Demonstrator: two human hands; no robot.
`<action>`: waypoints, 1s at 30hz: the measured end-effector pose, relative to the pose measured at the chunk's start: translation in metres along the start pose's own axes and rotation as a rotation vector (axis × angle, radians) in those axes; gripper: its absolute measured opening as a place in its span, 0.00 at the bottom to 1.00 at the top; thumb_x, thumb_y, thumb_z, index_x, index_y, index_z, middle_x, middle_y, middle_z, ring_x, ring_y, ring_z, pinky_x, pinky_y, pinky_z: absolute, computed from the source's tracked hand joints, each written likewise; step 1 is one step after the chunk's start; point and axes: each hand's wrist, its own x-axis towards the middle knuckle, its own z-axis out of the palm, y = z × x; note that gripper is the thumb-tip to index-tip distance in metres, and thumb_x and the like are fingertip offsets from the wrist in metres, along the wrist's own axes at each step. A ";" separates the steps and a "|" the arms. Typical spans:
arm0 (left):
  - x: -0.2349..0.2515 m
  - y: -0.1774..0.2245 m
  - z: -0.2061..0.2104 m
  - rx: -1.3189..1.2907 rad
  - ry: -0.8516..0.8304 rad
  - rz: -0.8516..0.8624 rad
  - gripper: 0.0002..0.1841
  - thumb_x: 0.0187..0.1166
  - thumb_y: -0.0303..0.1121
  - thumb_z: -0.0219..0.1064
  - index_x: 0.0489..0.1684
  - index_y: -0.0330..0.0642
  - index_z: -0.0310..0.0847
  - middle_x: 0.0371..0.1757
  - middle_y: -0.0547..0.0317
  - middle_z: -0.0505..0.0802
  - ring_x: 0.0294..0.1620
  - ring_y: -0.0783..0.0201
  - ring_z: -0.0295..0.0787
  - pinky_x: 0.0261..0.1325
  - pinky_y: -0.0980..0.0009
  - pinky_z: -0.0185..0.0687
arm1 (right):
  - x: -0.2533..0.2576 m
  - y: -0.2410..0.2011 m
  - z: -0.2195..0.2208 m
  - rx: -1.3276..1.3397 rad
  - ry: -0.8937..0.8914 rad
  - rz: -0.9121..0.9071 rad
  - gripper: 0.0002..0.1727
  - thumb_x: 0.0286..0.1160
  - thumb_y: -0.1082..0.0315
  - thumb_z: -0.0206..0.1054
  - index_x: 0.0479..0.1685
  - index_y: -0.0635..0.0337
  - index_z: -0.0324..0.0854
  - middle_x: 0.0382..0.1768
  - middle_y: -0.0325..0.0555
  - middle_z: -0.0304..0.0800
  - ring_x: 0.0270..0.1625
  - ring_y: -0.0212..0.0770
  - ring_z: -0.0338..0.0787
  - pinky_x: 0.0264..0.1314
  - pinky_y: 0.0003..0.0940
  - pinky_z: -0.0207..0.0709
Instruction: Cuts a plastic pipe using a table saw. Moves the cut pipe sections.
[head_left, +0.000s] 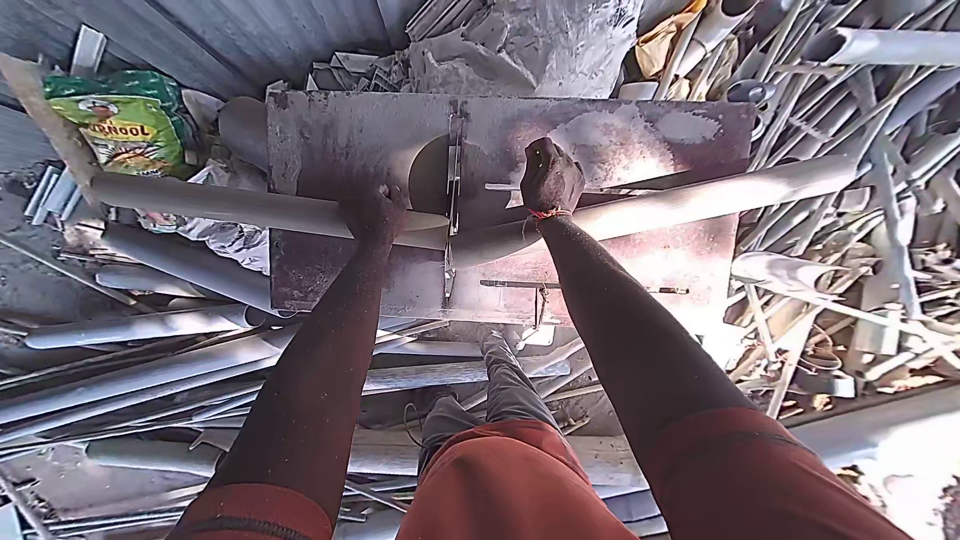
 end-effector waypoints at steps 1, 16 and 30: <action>-0.010 -0.007 0.001 0.013 -0.051 0.013 0.25 0.86 0.53 0.54 0.46 0.43 0.92 0.52 0.48 0.96 0.63 0.48 0.90 0.80 0.44 0.66 | -0.012 0.009 0.001 0.003 0.025 -0.037 0.21 0.91 0.54 0.45 0.54 0.48 0.86 0.51 0.43 0.96 0.58 0.47 0.94 0.61 0.54 0.78; -0.104 -0.111 0.035 0.035 0.027 0.436 0.47 0.73 0.80 0.47 0.81 0.54 0.77 0.75 0.50 0.86 0.81 0.45 0.76 0.87 0.34 0.48 | -0.139 0.111 -0.044 -0.133 -0.332 -0.465 0.51 0.55 0.24 0.70 0.79 0.48 0.77 0.75 0.49 0.84 0.79 0.55 0.79 0.82 0.65 0.60; -0.286 -0.182 -0.024 -0.299 -0.165 0.161 0.40 0.57 0.46 0.81 0.71 0.34 0.78 0.63 0.41 0.91 0.66 0.46 0.89 0.72 0.46 0.81 | -0.281 0.041 -0.144 -0.071 -0.673 -0.425 0.42 0.58 0.42 0.79 0.76 0.53 0.78 0.62 0.55 0.89 0.60 0.58 0.91 0.58 0.63 0.81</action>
